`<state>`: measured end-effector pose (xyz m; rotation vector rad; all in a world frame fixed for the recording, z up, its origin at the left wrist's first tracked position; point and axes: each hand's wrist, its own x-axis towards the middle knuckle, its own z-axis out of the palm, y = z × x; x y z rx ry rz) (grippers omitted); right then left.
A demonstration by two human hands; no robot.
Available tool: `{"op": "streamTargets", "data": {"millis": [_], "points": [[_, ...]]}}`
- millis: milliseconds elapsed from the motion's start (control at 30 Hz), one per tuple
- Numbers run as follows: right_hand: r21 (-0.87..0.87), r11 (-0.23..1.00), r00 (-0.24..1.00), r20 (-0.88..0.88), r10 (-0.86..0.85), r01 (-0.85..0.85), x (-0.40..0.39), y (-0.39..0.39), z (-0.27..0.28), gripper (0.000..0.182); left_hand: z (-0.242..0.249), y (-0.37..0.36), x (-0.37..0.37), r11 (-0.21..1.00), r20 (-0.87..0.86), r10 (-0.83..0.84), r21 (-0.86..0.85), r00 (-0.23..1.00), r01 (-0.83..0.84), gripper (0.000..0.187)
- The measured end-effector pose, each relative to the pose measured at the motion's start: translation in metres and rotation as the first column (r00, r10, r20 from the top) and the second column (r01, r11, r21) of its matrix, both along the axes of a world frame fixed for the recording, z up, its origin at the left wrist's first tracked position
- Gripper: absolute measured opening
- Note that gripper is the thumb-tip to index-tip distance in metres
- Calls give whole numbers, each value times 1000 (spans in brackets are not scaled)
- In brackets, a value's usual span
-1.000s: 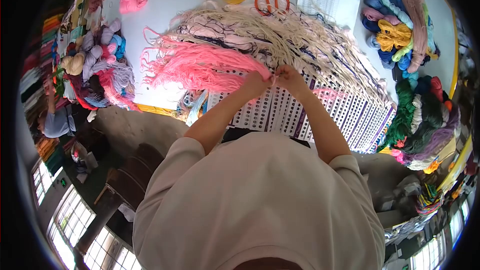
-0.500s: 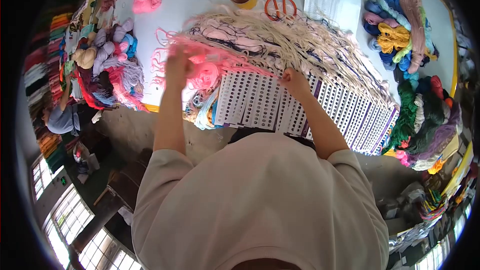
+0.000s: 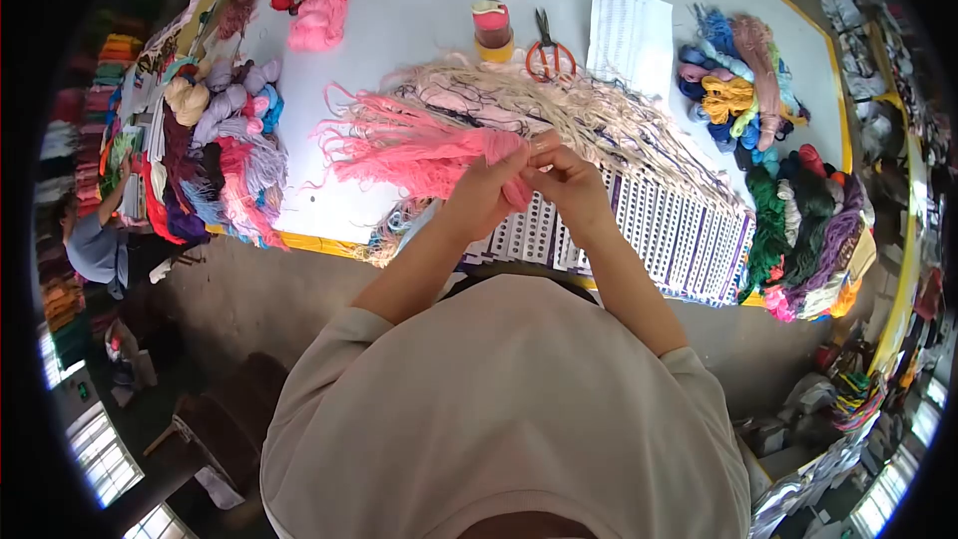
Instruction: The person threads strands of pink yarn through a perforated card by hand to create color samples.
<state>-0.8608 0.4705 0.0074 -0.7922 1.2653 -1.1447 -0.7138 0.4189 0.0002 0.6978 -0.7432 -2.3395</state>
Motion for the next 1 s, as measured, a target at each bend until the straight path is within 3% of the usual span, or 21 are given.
{"op": "streamTargets", "data": {"millis": [100,167,467,733,1000], "points": [[-39,998,998,-30,-48,47,10,9,9,10,25,6,3,999,-48,32,-38,998,-34,48],[9,993,986,116,-120,119,15,16,20,9,31,9,8,997,-29,76,-20,997,-77,41],[75,983,939,293,-180,165,29,37,23,7,33,25,24,989,-45,142,-36,989,-144,31],[43,983,925,333,-185,181,34,50,24,7,26,33,29,963,109,88,-262,990,-57,28],[31,981,930,312,-194,194,35,64,30,11,32,45,24,961,50,118,-257,992,-101,28]]}}
